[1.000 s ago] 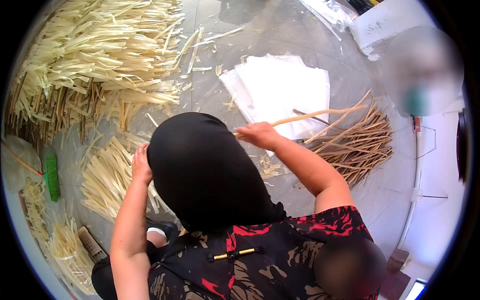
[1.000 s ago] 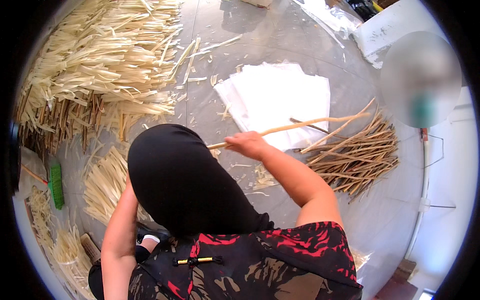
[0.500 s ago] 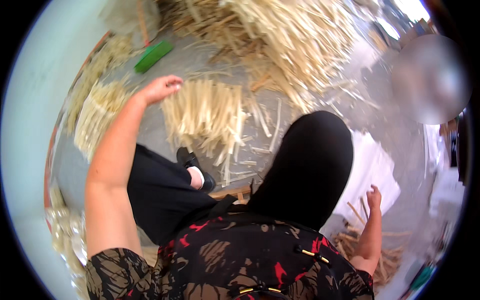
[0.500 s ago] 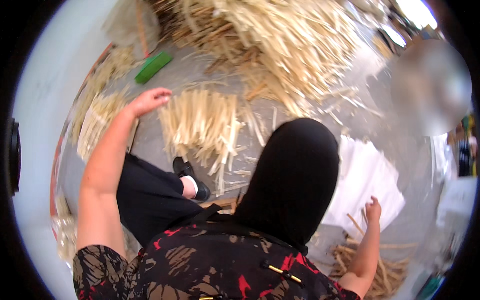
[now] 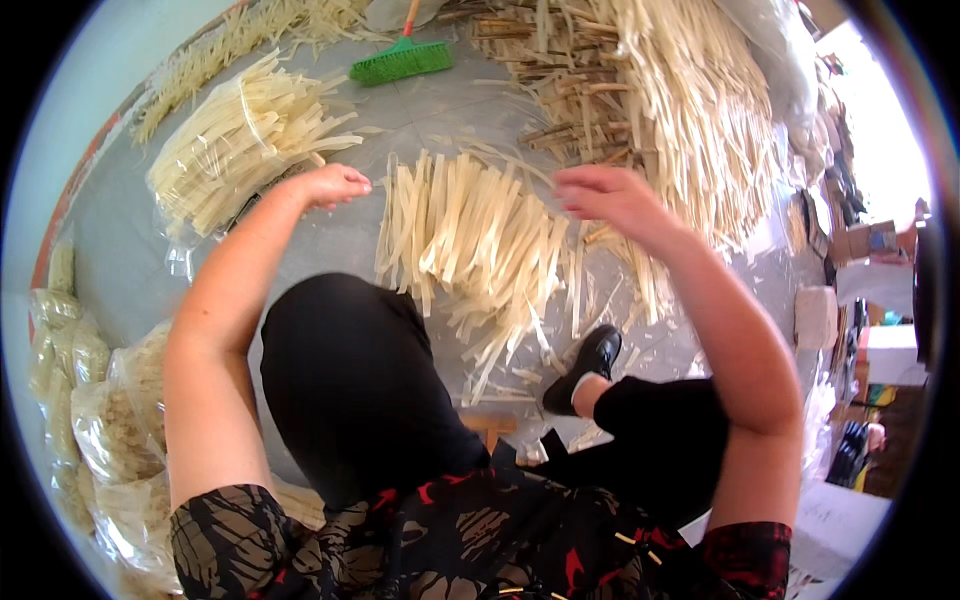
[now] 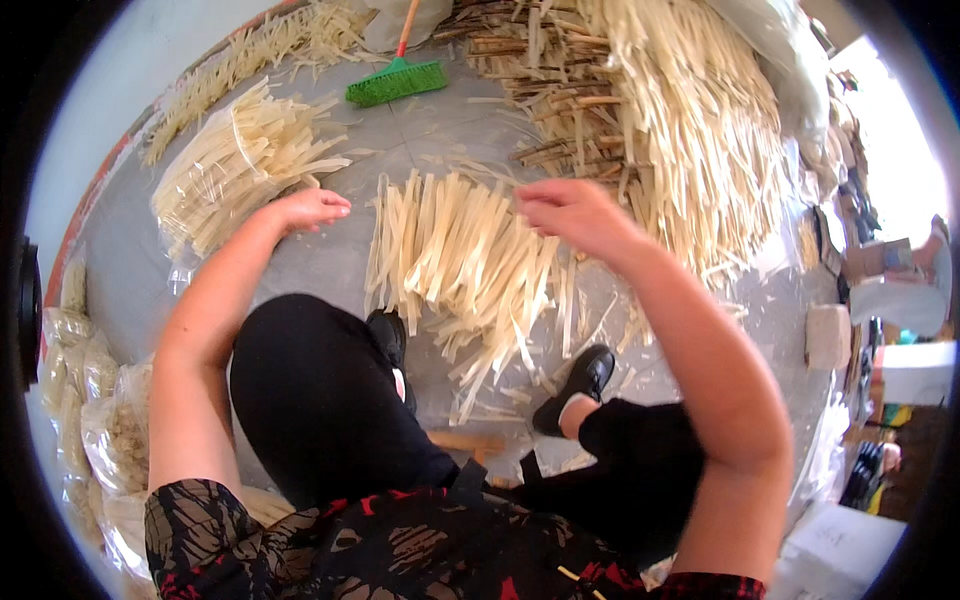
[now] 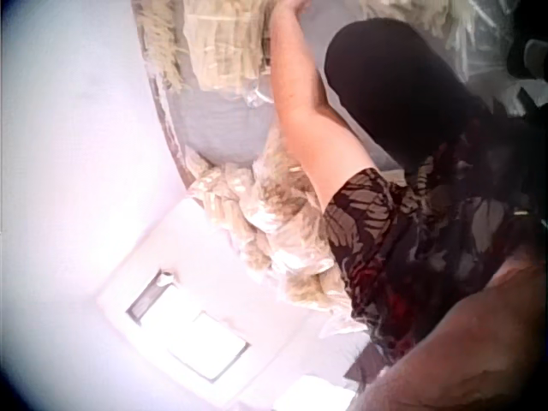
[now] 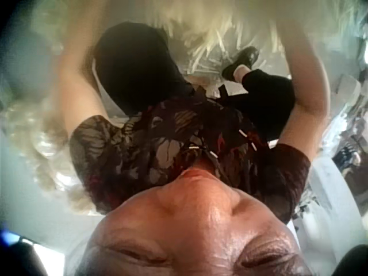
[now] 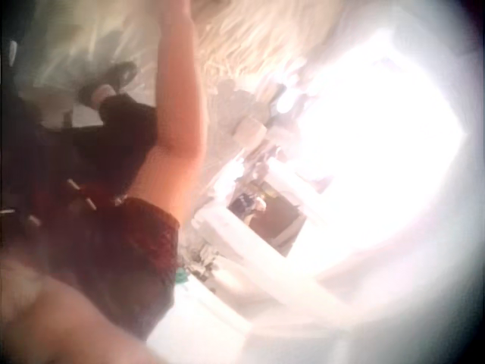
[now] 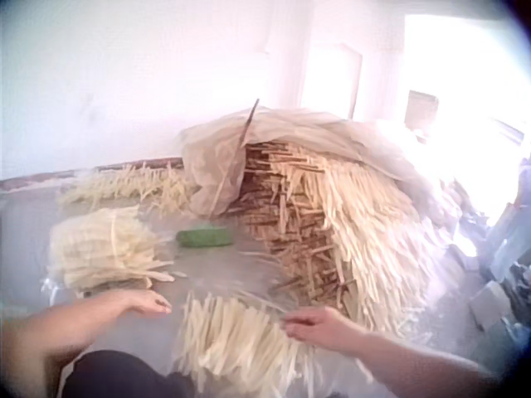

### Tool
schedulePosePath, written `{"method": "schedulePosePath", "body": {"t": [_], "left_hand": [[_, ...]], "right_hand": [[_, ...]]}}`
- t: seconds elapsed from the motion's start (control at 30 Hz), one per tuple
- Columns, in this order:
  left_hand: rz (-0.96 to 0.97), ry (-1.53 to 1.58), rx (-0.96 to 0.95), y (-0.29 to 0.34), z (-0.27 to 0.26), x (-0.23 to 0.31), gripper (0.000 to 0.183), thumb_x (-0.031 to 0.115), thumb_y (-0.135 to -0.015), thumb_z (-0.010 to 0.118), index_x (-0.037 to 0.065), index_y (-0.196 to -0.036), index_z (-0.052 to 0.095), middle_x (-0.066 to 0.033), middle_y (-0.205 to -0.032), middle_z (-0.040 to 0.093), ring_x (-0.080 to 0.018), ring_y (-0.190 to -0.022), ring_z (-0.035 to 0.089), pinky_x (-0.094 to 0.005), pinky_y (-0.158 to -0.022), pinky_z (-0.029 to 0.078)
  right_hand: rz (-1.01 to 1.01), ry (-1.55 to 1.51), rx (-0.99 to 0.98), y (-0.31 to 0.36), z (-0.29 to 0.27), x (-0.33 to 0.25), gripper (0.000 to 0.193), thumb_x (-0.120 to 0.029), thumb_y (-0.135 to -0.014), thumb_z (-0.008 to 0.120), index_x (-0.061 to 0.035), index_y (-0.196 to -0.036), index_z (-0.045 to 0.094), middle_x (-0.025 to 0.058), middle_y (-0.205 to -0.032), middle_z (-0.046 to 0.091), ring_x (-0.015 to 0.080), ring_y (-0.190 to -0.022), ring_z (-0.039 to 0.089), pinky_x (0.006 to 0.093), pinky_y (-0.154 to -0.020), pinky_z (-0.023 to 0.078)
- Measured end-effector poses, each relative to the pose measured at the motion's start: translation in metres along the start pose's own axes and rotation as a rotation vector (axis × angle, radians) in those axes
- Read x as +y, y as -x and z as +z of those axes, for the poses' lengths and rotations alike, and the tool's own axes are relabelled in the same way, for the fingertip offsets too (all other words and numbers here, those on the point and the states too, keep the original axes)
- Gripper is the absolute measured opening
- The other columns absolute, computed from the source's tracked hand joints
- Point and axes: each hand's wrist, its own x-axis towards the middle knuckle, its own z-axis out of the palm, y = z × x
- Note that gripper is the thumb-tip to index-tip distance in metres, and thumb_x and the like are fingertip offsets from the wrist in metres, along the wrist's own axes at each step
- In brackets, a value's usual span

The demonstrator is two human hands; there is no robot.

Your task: The person gathers bunches of white strips, weighs them on a scale, and packs them into plastic bags. They also use a long wooden rod to lift and arrange the strips on the floor.

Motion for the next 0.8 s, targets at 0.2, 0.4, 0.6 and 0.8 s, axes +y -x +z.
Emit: {"method": "schedulePosePath", "body": {"t": [0.2, 0.4, 0.6, 0.8], "left_hand": [[-0.017, 0.164, 0.119, -0.095, 0.077, -0.058, 0.054, 0.038, -0.085, 0.065, 0.003, -0.125, 0.057, -0.0161, -0.121, 0.062, -0.0266, -0.108, 0.06, -0.0352, -0.094, 0.046], [-0.179, 0.336, 0.347, -0.144, 0.13, -0.123, 0.069, 0.041, -0.084, 0.064, -0.002, -0.134, 0.046, -0.0202, -0.129, 0.055, -0.0311, -0.119, 0.054, -0.0363, -0.101, 0.042], [-0.176, 0.836, 0.245, -0.146, 0.144, -0.097, 0.081, 0.045, -0.082, 0.068, 0.001, -0.142, 0.036, -0.0162, -0.135, 0.051, -0.0275, -0.124, 0.049, -0.0385, -0.103, 0.039], [-0.178, 1.031, -0.128, -0.121, 0.128, -0.075, 0.076, 0.048, -0.076, 0.076, 0.004, -0.132, 0.048, -0.0116, -0.125, 0.057, -0.0232, -0.115, 0.054, -0.0421, -0.099, 0.041]], "right_hand": [[0.286, -0.554, -0.129, -0.18, 0.138, 0.068, 0.049, -0.009, -0.087, 0.063, 0.0041, -0.131, 0.048, 0.0174, -0.129, 0.055, 0.0223, -0.116, 0.055, 0.0296, -0.101, 0.046], [0.25, -0.323, -0.089, -0.249, 0.244, 0.123, 0.053, -0.018, -0.077, 0.068, 0.0055, -0.122, 0.054, 0.0186, -0.11, 0.064, 0.0279, -0.102, 0.061, 0.0353, -0.088, 0.048], [0.499, -0.189, 0.018, -0.286, 0.276, 0.156, 0.047, -0.017, -0.078, 0.066, 0.0016, -0.12, 0.055, 0.0164, -0.111, 0.061, 0.0261, -0.099, 0.061, 0.034, -0.083, 0.048], [0.374, -0.295, -0.098, -0.277, 0.287, 0.131, 0.047, -0.019, -0.079, 0.063, 0.0027, -0.119, 0.053, 0.0204, -0.106, 0.064, 0.0314, -0.1, 0.063, 0.0382, -0.085, 0.049]]}}
